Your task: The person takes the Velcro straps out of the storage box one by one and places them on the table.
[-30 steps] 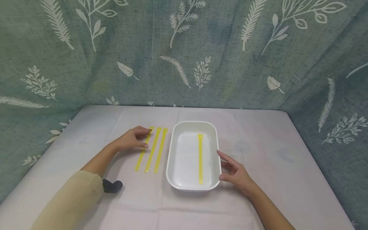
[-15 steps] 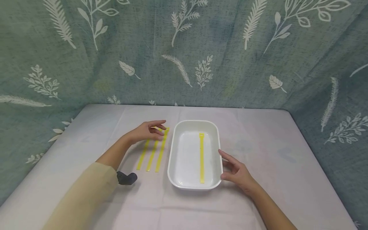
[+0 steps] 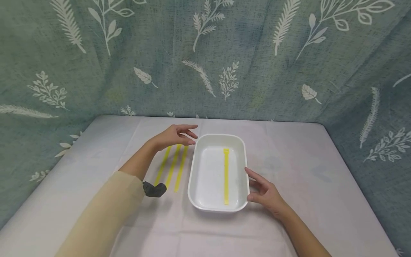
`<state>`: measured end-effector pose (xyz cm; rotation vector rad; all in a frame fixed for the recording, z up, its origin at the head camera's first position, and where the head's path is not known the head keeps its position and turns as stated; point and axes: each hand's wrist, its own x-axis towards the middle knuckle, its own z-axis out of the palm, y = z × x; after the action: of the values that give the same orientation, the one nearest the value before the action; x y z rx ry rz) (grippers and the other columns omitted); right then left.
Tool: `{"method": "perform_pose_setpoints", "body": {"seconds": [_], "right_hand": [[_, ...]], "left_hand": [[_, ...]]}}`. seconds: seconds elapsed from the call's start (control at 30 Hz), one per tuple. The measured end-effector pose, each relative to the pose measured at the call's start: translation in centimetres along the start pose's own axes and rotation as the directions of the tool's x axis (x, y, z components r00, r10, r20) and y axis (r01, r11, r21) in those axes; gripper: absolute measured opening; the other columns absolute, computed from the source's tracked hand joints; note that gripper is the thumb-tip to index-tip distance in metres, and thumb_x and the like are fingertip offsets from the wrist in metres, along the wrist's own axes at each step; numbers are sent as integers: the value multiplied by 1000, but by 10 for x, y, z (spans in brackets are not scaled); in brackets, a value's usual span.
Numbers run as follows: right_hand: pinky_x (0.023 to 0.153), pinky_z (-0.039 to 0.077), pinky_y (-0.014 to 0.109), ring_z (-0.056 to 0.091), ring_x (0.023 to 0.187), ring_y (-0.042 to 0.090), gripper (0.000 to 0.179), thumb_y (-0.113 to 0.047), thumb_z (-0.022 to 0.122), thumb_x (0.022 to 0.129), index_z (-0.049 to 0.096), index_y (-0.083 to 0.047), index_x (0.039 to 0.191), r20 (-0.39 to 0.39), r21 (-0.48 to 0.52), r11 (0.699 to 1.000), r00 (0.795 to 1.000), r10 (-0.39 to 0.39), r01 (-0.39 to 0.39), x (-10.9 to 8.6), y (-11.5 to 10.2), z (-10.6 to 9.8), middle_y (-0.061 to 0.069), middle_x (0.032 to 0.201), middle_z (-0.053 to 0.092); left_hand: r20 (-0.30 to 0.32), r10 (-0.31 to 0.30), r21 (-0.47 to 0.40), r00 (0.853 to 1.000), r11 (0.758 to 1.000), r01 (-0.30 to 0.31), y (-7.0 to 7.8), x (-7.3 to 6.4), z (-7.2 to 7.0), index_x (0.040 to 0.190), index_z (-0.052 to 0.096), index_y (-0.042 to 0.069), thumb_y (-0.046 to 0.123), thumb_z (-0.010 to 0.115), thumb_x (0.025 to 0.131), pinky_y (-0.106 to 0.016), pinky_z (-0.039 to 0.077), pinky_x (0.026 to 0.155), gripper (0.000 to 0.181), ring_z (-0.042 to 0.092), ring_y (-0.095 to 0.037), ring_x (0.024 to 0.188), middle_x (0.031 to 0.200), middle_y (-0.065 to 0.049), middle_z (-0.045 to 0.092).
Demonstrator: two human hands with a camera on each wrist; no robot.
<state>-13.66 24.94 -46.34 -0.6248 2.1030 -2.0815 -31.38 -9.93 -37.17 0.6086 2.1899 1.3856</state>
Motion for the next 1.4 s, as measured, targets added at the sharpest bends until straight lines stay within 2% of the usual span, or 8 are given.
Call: {"method": "perform_pose_setpoints", "body": {"seconds": [0.27, 0.47, 0.67, 0.77, 0.97, 1.13, 1.27, 1.4], "right_hand": [[91, 47, 21, 53, 117, 4, 74, -3, 72, 81, 34, -1, 145, 4, 18, 1000, 1000, -17, 17, -2, -2, -2, -15, 139, 48], [91, 47, 21, 54, 117, 6, 74, -2, 72, 81, 34, -1, 145, 8, 36, 999, 1000, -23, 22, -3, -3, -4, -13, 139, 48], [92, 46, 20, 53, 118, 6, 73, -2, 71, 81, 34, -1, 145, 9, 39, 999, 999, -36, 36, -4, -1, -5, -13, 139, 48], [91, 47, 21, 53, 118, 7, 73, 0, 70, 82, 33, 1, 145, 19, 50, 997, 998, -55, 54, -4, 0, -5, -10, 139, 49], [91, 47, 22, 53, 118, 8, 72, -2, 70, 83, 33, -1, 145, 34, 62, 998, 999, -36, 34, -2, 0, -3, -9, 139, 49], [91, 47, 21, 54, 117, 9, 72, -2, 69, 84, 33, -2, 146, 35, 59, 998, 999, -22, 20, -1, 0, -2, -9, 138, 49], [90, 48, 21, 54, 117, 8, 72, -2, 70, 83, 34, -3, 145, 25, 47, 999, 1000, -19, 18, -1, 0, -2, -10, 137, 50], [90, 48, 22, 53, 117, 7, 72, 0, 69, 83, 33, -2, 146, 27, 42, 999, 999, -19, 17, 1, 0, 0, -11, 138, 49]], "left_hand": [[29, -16, -98, 999, 995, 19, 20, 14, 11, 142, 45, 20, 18, 72, 84, -35, 51, 91, 64, 63, -22, 108, 126, -7, 59], [110, -44, -107, 993, 993, 55, 35, 30, 34, 142, 43, 11, 16, 69, 86, -32, 52, 88, 63, 63, -21, 108, 132, -12, 55], [161, -107, -135, 981, 982, 130, 47, 44, 60, 144, 39, 10, 15, 70, 85, -33, 51, 90, 67, 64, -21, 106, 128, -11, 58], [145, -132, -113, 981, 982, 149, 48, 49, 70, 144, 39, 9, 17, 71, 84, -29, 52, 86, 68, 64, -24, 106, 128, -12, 58], [43, -166, -120, 985, 978, 170, 40, 54, 84, 140, 45, 9, 16, 75, 81, -32, 53, 85, 67, 64, -29, 104, 129, -15, 56], [-5, -153, -163, 988, 975, 150, 36, 57, 95, 134, 52, 10, 18, 77, 79, -34, 53, 85, 61, 66, -24, 99, 123, -13, 59], [-22, -186, -129, 982, 975, 182, 32, 60, 102, 133, 55, 12, 23, 79, 77, -30, 54, 82, 62, 68, -21, 93, 117, -8, 62], [-67, -204, -100, 977, 975, 197, 27, 62, 108, 132, 56, 8, 22, 80, 76, -26, 54, 77, 62, 67, -17, 86, 118, -10, 63]]}}
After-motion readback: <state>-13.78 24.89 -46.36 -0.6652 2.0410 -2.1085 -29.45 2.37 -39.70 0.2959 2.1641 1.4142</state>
